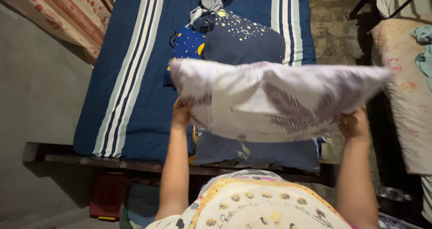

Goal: The person fluffs, flips, pats, and arranges pillows on a bed by hand.

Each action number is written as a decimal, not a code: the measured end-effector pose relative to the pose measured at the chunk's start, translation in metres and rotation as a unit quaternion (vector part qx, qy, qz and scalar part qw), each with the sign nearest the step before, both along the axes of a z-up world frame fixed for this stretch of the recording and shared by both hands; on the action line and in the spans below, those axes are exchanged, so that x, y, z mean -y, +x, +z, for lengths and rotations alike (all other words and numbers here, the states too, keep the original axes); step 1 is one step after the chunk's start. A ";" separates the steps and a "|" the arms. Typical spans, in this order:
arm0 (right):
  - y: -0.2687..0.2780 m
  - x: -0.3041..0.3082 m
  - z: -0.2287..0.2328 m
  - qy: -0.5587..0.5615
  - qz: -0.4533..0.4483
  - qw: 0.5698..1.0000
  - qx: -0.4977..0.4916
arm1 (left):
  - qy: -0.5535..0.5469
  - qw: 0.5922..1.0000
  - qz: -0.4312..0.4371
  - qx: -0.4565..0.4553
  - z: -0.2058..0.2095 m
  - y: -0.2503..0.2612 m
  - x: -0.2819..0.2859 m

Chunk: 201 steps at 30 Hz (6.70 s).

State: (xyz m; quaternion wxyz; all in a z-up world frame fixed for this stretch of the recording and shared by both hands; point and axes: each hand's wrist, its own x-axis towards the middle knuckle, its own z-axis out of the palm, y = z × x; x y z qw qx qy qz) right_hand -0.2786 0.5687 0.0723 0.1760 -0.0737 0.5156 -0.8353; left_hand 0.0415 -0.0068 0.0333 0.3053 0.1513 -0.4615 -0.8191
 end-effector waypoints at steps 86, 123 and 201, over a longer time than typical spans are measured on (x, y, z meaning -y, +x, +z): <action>0.328 0.457 -0.143 0.517 0.315 0.795 0.023 | 0.349 0.812 0.088 0.460 -0.021 0.234 0.179; 0.289 0.437 -0.099 0.260 0.285 0.896 0.218 | 0.209 0.898 0.007 0.387 -0.096 0.101 0.118; 0.242 0.478 0.093 0.243 -0.027 0.899 -0.364 | -0.361 0.899 0.245 0.030 0.156 0.105 0.038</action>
